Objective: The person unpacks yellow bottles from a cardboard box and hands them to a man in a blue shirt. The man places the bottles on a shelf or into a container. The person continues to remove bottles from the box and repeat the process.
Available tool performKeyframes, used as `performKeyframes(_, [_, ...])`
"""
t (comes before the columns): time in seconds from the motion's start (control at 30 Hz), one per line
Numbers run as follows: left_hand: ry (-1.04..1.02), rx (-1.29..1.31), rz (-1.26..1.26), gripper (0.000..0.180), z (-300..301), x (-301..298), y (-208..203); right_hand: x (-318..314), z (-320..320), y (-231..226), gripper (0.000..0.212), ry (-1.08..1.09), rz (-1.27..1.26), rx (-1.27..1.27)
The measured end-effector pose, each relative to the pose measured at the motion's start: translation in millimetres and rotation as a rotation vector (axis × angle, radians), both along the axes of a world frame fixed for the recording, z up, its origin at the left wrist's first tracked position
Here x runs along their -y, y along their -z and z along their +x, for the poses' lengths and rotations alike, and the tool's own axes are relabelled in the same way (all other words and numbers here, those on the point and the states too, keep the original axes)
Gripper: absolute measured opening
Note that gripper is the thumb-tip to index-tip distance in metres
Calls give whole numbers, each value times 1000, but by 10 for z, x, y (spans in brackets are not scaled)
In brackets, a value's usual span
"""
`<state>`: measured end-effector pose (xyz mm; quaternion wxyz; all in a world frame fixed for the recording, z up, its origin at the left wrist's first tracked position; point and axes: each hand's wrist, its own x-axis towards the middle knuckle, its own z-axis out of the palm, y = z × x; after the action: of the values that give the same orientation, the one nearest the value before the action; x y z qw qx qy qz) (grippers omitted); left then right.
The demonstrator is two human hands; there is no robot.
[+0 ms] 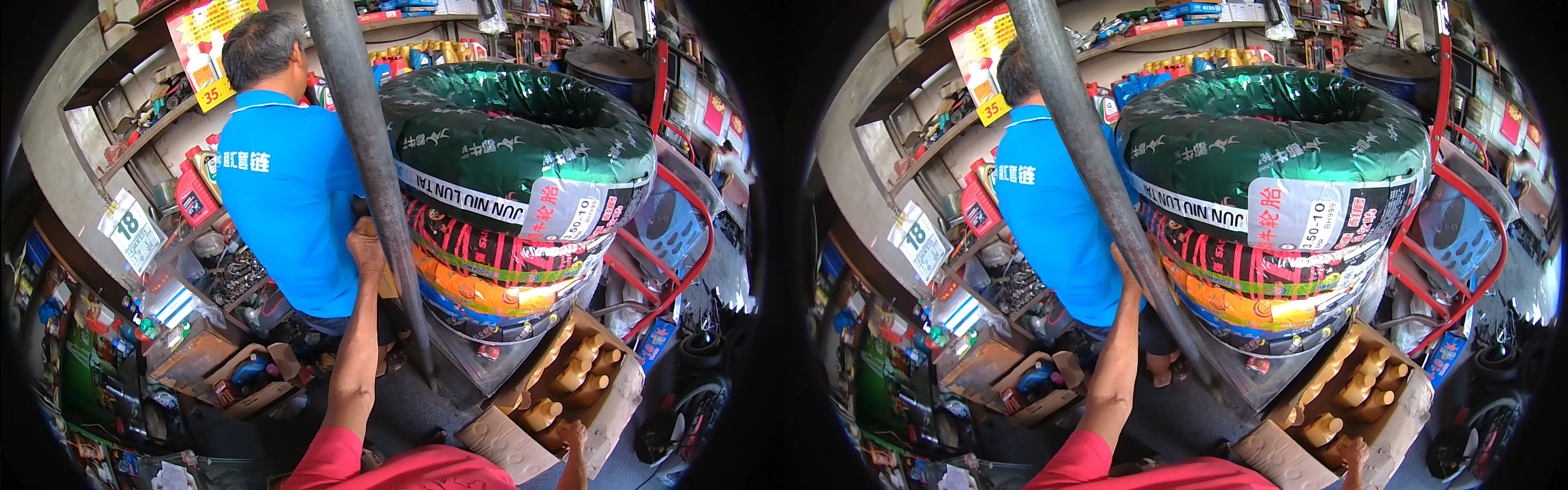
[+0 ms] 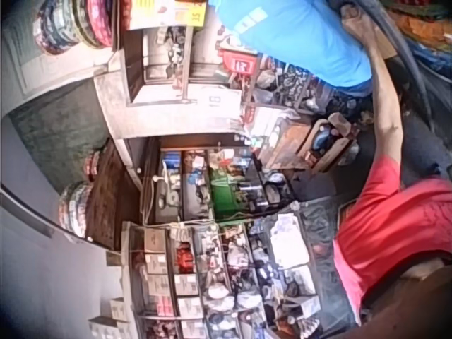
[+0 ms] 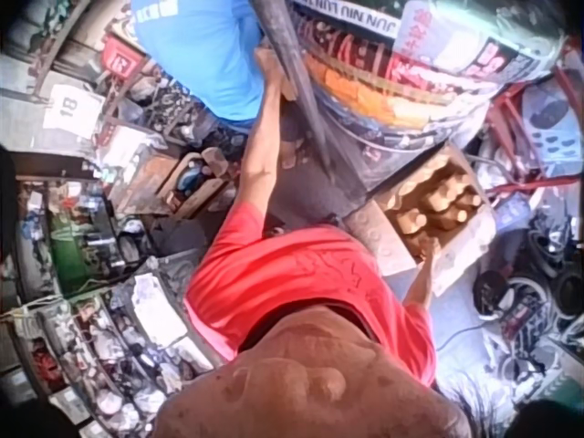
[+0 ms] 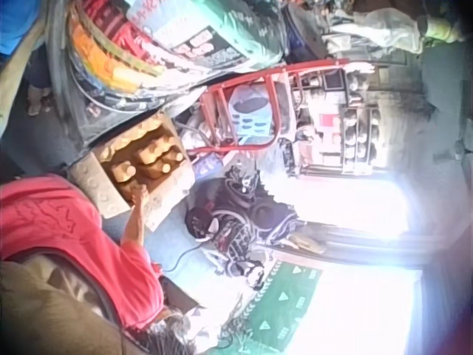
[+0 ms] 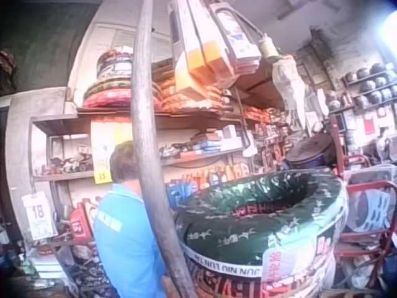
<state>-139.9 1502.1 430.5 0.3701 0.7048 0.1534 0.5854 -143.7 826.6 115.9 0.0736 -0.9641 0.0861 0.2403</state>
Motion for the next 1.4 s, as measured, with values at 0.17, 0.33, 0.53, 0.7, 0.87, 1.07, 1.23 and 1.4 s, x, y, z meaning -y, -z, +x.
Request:
performKeyframes(0.17, [33,3,25,17,22,5,19,3,-10,4,64,-8,-26,16])
performKeyframes(0.33, [38,10,-31,16,14,2,8,3,12,64,62,-8,-40,12])
performKeyframes(0.53, [88,46,-63,15,23,83,-56,132,3,265,57,-15,-3,72])
performKeyframes(0.7, [56,25,-41,16,-3,63,-58,68,1,211,58,-10,-8,71])
performKeyframes(0.87, [58,16,-57,16,6,48,-38,45,-26,129,60,-13,-10,79])
performKeyframes(1.07, [117,46,-104,16,13,24,2,50,-33,128,60,-29,-22,86])
performKeyframes(1.23, [137,63,-88,16,55,-5,69,53,-32,152,59,-24,-38,97])
performKeyframes(1.4, [358,206,-263,15,109,-155,184,61,-23,176,59,-33,-18,114])
